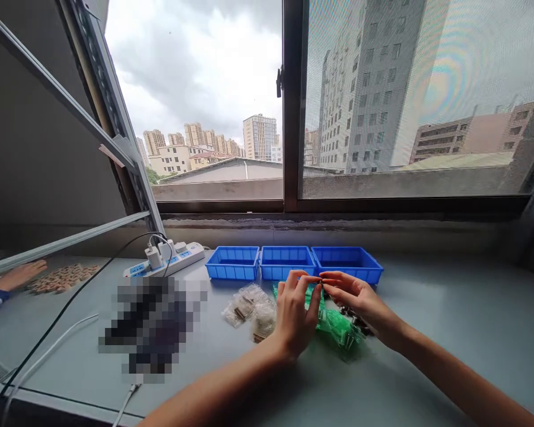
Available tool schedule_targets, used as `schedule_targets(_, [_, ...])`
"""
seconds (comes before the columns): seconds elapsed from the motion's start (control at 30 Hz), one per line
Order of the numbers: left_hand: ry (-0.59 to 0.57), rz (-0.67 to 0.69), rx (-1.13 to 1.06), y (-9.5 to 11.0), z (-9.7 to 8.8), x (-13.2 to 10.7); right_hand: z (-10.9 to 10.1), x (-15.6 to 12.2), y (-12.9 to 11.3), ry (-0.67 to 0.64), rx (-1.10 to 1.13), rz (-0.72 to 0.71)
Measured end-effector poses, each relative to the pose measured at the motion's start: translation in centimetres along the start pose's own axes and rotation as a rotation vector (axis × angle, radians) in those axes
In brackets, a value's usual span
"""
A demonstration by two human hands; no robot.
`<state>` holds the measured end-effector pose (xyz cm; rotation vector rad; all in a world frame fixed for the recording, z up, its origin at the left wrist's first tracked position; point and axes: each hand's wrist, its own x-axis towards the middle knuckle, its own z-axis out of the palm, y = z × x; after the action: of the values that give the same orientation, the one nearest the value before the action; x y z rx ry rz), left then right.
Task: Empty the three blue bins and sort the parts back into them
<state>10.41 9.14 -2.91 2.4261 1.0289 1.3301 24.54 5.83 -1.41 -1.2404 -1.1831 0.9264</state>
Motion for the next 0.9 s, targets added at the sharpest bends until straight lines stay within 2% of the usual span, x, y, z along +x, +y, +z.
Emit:
schedule_targets(0.37, [-0.021,-0.004,0.035,-0.3,0.0,0.3,0.0,0.5,-0.1,-0.002,-0.012,-0.031])
schedule_targets(0.6, [-0.034,0.016,0.061,-0.3,0.0,0.3,-1.2,1.6,0.2,0.219,0.04,-0.046])
schedule_targets(0.9, [-0.029,0.032,0.047,0.0,-0.1,0.4,-2.8,2.8,1.9,0.423,-0.019,-0.093])
